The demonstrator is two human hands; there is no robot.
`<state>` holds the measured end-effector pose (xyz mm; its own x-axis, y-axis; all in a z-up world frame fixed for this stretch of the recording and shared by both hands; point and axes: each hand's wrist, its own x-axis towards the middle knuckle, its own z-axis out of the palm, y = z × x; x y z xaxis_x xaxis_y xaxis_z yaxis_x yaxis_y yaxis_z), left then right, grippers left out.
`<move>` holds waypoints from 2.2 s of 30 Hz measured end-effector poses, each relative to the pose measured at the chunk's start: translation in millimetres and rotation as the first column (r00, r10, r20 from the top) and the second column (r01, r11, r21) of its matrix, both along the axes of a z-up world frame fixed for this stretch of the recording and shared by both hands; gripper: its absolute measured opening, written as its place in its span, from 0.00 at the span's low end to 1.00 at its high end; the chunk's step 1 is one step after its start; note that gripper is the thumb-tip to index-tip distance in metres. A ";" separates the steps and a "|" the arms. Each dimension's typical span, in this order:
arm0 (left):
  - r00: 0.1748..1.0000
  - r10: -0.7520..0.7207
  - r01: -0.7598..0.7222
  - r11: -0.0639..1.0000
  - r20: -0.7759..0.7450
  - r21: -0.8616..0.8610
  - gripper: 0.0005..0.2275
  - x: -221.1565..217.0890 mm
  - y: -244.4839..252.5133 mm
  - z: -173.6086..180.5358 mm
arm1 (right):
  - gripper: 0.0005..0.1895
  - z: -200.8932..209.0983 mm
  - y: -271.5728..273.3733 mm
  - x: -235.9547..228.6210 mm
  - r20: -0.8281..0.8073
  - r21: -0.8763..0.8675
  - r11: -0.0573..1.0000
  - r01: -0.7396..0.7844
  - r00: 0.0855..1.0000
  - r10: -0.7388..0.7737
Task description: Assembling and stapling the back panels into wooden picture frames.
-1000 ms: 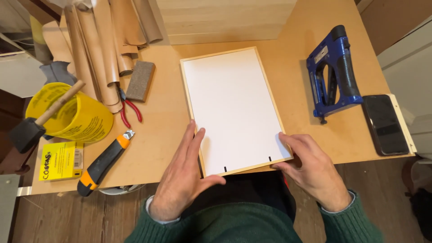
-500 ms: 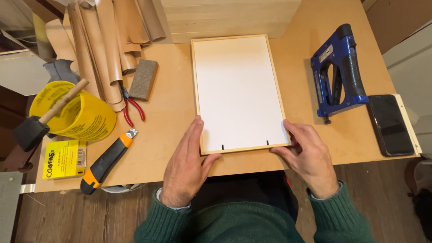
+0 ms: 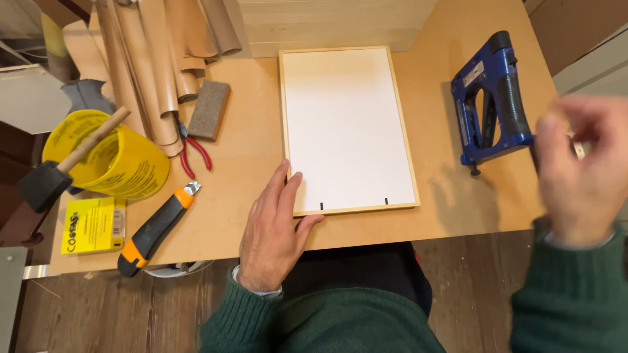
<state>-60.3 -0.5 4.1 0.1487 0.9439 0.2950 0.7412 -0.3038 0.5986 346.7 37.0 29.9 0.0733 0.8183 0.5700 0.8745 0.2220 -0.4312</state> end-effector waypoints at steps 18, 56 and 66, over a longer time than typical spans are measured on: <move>0.991 -0.056 0.081 0.975 -0.126 0.207 0.09 -0.6 -11.6 -7.6 | 0.10 6.6 106.2 -7.6 -0.512 -0.366 0.810 -0.459 0.826 0.237; 0.993 0.095 -0.087 0.989 -0.066 0.116 0.37 -6.7 -10.4 -8.2 | 0.15 31.6 163.7 -244.8 -0.621 -0.665 0.506 -0.549 0.783 0.034; 0.993 0.088 -0.079 0.991 -0.079 0.111 0.36 -7.0 -7.1 -8.5 | 0.13 41.5 181.4 -256.2 -0.482 -0.744 0.520 -0.420 0.876 0.018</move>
<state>-67.3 -7.6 -4.4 0.0993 0.9175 0.3851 0.8128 -0.2980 0.5006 90.5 218.5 71.4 -0.1440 0.9138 -0.3798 0.5704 -0.2370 -0.7864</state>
